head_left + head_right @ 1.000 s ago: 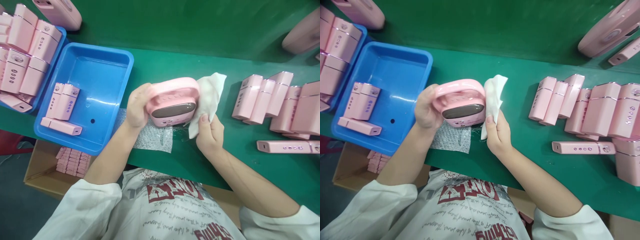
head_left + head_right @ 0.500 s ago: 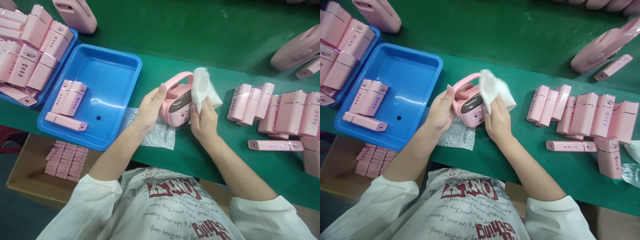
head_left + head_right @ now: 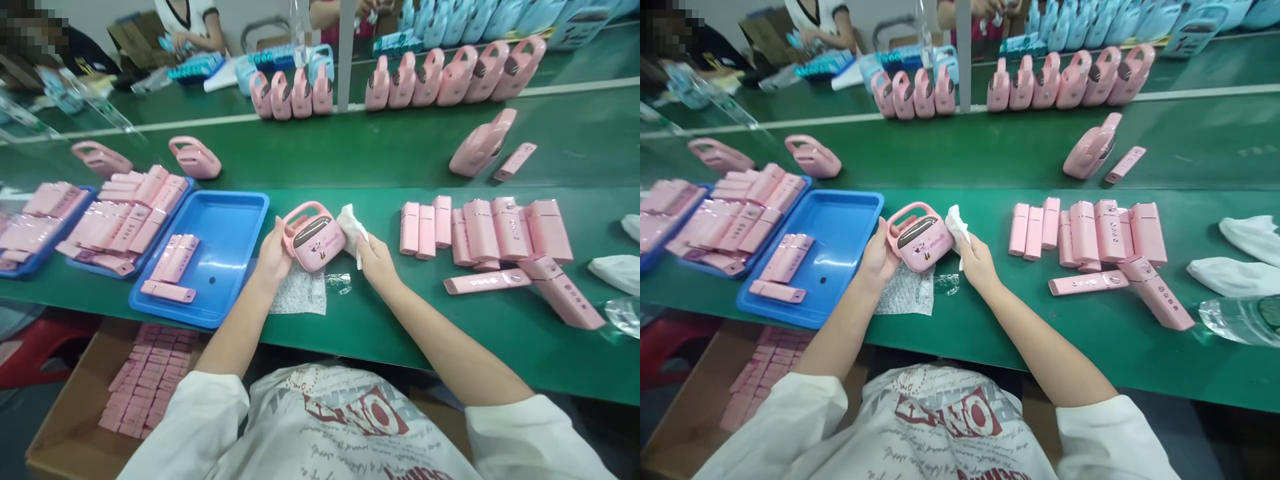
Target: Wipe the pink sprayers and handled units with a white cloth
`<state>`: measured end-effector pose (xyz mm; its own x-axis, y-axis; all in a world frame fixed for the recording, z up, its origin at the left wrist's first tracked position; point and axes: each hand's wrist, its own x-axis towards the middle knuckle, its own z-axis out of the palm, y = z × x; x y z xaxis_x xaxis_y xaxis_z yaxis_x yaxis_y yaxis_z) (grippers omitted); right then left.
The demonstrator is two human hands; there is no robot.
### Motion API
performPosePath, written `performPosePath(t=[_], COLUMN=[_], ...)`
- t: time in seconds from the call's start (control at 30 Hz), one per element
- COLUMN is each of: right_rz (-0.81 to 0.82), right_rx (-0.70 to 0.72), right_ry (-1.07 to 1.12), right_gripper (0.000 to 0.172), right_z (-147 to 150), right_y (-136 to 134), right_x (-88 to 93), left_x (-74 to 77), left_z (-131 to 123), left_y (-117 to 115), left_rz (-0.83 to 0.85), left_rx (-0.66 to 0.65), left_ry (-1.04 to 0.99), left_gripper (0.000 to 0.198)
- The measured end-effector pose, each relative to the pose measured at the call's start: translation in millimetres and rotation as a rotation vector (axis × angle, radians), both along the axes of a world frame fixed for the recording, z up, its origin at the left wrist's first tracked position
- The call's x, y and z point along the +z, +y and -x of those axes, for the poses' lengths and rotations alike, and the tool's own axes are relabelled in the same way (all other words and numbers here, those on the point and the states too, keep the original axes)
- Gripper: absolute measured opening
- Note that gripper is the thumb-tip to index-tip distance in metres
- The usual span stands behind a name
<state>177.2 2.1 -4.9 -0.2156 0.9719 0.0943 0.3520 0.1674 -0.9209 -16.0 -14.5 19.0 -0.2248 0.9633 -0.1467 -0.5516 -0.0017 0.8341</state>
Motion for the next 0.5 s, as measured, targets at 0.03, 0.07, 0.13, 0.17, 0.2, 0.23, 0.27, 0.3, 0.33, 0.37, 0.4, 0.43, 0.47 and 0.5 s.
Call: performPosePath(t=[0.03,0.07,0.13,0.17,0.2,0.23,0.27,0.3,0.33,0.37,0.4,0.43,0.47,0.5], right_rz=[0.003,0.000,0.020,0.034,0.046,0.054,0.057,0.057,0.058,0.065,0.083,0.111,0.143,0.172], right_rx=[-0.003,-0.001,0.003,0.006,0.006,0.004,-0.001,-0.009,-0.020,-0.034,-0.046,-0.053,-0.056,-0.054], right_ry=[-0.003,-0.009,-0.045,-0.080,-0.126,-0.183,-0.249,-0.323,-0.402,-0.483,-0.564,-0.639,-0.705,-0.760], right_gripper=[0.059,0.058,0.054,0.051,0.048,0.044,0.041,0.038,0.035,0.032,0.030,0.028,0.027,0.028], right_z=[-1,-1,-1,-2,-4,-7,-12,-19,-26,-34,-42,-49,-55,-60], right_y=[2,4,8,11,13,15,17,19,20,20,20,19,18,17], right_x=[-0.1,-0.2,0.7,2.5,5.8,10.3,16.1,22.7,29.6,36.4,42.6,47.9,52.3,55.6], left_x=[1.8,3.9,9.0,11.8,14.7,17.5,20.2,22.7,24.8,26.4,27.6,28.3,28.5,28.3], left_z=[0,-1,-2,-4,-6,-8,-11,-14,-17,-20,-24,-27,-30,-33], left_y=[2,4,7,9,11,13,15,18,22,27,33,40,49,60], left_rz=[0.034,0.075,0.140,0.155,0.155,0.145,0.132,0.120,0.114,0.109,0.107,0.105,0.103,0.102], left_rx=[0.015,0.032,0.073,0.087,0.096,0.097,0.093,0.088,0.084,0.085,0.090,0.100,0.116,0.136], left_ry=[-0.017,-0.035,-0.053,-0.047,-0.032,-0.010,0.014,0.037,0.059,0.079,0.099,0.118,0.136,0.155], left_gripper=[0.043,0.042,0.038,0.035,0.032,0.027,0.021,0.015,0.011,0.010,0.011,0.013,0.013,0.013])
